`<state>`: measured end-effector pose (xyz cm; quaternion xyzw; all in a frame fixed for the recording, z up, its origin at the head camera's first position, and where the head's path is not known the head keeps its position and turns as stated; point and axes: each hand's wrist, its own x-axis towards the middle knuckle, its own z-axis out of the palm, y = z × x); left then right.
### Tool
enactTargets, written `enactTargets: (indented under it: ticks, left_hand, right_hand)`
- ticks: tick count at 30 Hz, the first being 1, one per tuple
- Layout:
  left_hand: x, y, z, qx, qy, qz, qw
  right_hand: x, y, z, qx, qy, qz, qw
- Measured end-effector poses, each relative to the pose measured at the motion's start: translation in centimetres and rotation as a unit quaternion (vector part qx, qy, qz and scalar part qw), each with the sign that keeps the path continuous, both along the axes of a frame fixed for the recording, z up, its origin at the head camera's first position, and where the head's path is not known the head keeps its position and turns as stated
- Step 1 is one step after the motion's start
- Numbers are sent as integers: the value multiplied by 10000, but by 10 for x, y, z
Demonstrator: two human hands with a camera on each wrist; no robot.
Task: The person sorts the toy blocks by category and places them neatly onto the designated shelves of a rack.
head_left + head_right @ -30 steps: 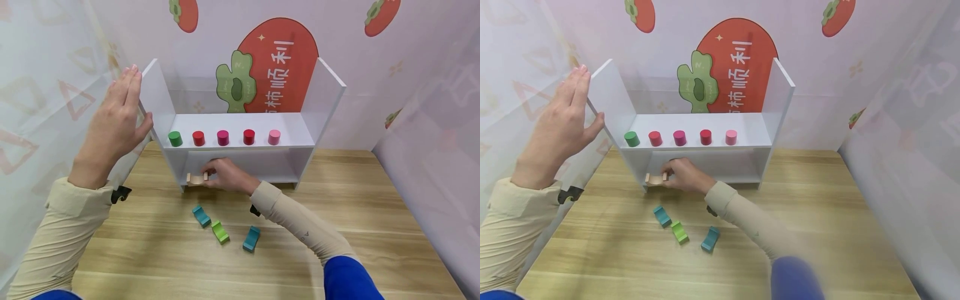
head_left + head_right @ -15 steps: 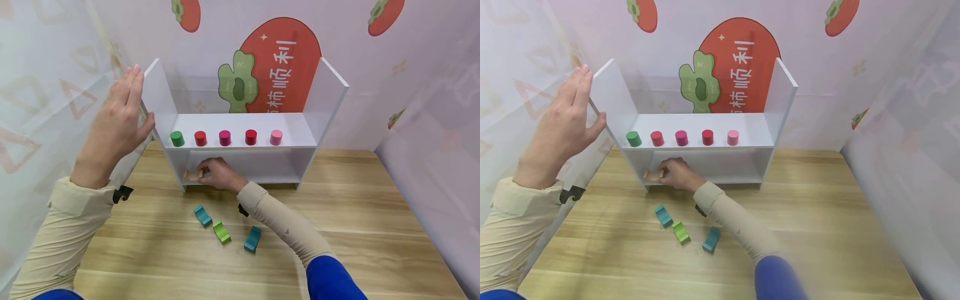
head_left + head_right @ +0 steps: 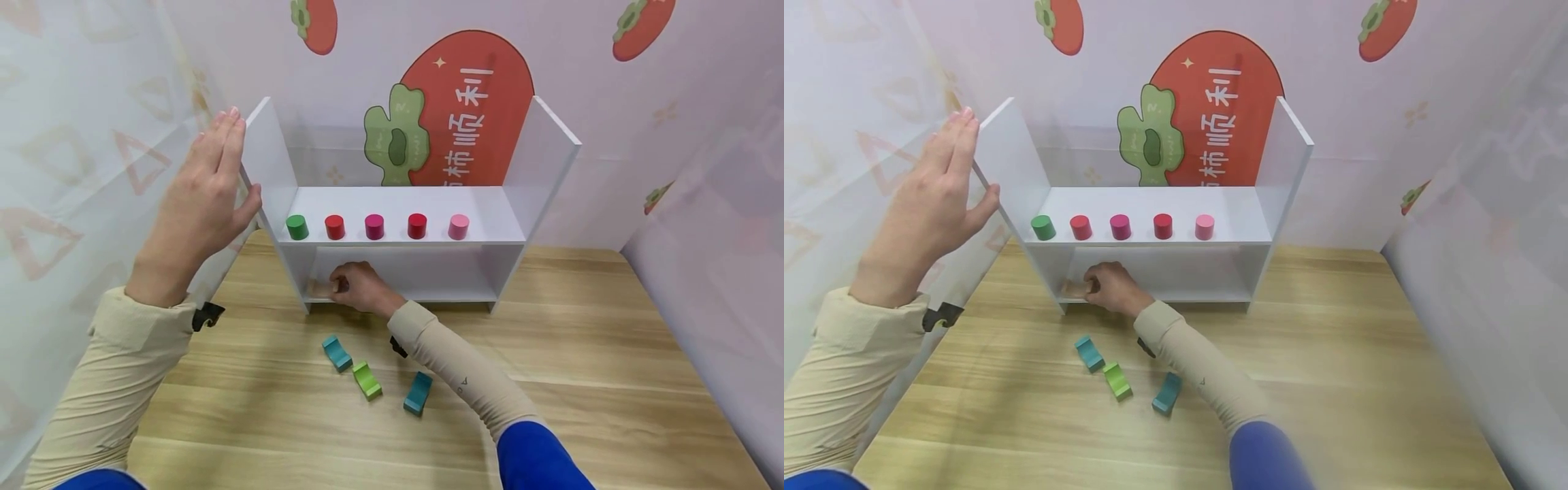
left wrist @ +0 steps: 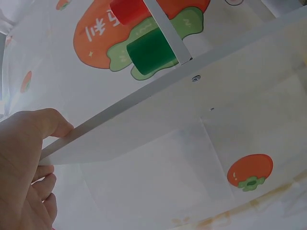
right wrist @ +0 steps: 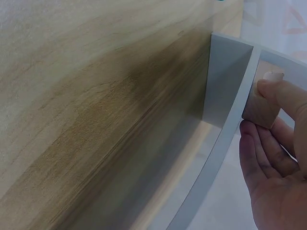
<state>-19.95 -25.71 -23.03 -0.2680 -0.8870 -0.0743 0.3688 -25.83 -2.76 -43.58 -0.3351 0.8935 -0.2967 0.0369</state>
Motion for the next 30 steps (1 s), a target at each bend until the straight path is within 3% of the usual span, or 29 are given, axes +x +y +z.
enactTargets:
  ticks: [7,15,22,30]
  left_hand:
    - [0,0,-2,21,-34,37,10000]
    - [0,0,-1,65,76,-40,9999]
    - [-1,1,-1,81,21,-30,10000]
    - [-2,0,-2,162,78,-87,9998]
  right_hand:
    - [0,3,0,84,-5,63,9999]
    - [12,24,23,185,146,286,9993]
    - [39,54,35,278,171,633,9975]
    - [79,85,24,427,-241,690,9964]
